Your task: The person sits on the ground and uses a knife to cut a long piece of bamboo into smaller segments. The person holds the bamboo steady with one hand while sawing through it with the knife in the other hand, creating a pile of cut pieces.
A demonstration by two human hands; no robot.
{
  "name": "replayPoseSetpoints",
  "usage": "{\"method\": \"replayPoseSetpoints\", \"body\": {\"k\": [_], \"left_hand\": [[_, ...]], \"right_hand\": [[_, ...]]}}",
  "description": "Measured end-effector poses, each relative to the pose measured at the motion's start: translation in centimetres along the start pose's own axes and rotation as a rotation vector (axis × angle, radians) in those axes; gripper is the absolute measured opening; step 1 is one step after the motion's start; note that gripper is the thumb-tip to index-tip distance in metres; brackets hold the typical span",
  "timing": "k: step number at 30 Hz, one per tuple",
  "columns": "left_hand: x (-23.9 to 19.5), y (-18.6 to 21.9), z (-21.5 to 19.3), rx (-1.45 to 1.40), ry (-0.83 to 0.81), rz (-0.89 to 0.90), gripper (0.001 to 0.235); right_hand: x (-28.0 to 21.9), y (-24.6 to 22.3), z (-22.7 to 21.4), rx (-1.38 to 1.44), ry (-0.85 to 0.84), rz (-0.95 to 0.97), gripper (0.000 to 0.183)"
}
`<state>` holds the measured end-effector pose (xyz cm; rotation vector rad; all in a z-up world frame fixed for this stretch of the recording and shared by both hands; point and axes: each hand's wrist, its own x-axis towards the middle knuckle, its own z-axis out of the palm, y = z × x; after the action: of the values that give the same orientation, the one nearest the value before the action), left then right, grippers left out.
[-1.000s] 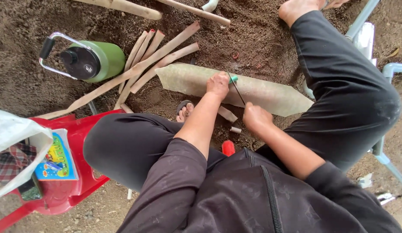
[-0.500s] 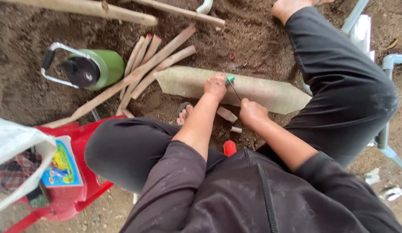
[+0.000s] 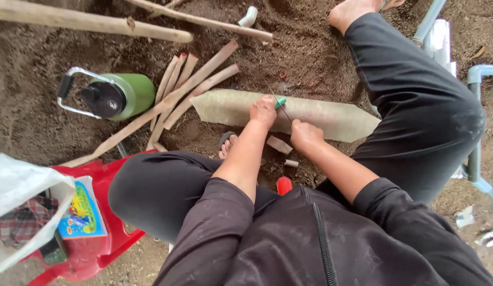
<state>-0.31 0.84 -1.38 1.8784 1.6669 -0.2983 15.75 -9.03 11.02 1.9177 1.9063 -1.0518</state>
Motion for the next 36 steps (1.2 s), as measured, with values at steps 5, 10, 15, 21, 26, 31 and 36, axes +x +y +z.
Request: {"method": "replayPoseSetpoints", "body": {"k": [5,10,15,21,26,31,36], "left_hand": [[1.6,-0.3,2.8,0.026,-0.054,-0.055,0.042],[-0.8,0.9,-0.7,0.011,-0.043,-0.039,0.043],[-2.2,0.4,-2.7,0.043,-0.011,-0.007,0.033],[-1.8,-0.6,-0.4,-0.025,0.044,0.005,0.025],[-0.8,-1.5,1.3,-0.017,0.124,0.059,0.022],[1.3,-3.5,5.0,-0.114,0.162,0.012,0.028],[1.5,-4.0,5.4,-0.066,0.219,0.107,0.029]], "right_hand": [[-5.8,-0.1,-2.4,-0.014,-0.1,0.007,0.03],[-3.0,0.3,-0.7,-0.016,-0.099,0.041,0.03],[1.0,0.0,-0.3,0.109,-0.104,0.101,0.04],[-3.4,0.7,-0.9,0.162,-0.006,0.127,0.037],[-4.5,2.1,-0.1,-0.068,0.112,-0.151,0.019],[-3.4,2.0,0.8,0.097,-0.026,0.029,0.031],[-3.2,2.2,1.2,0.055,-0.019,0.057,0.03]]}}
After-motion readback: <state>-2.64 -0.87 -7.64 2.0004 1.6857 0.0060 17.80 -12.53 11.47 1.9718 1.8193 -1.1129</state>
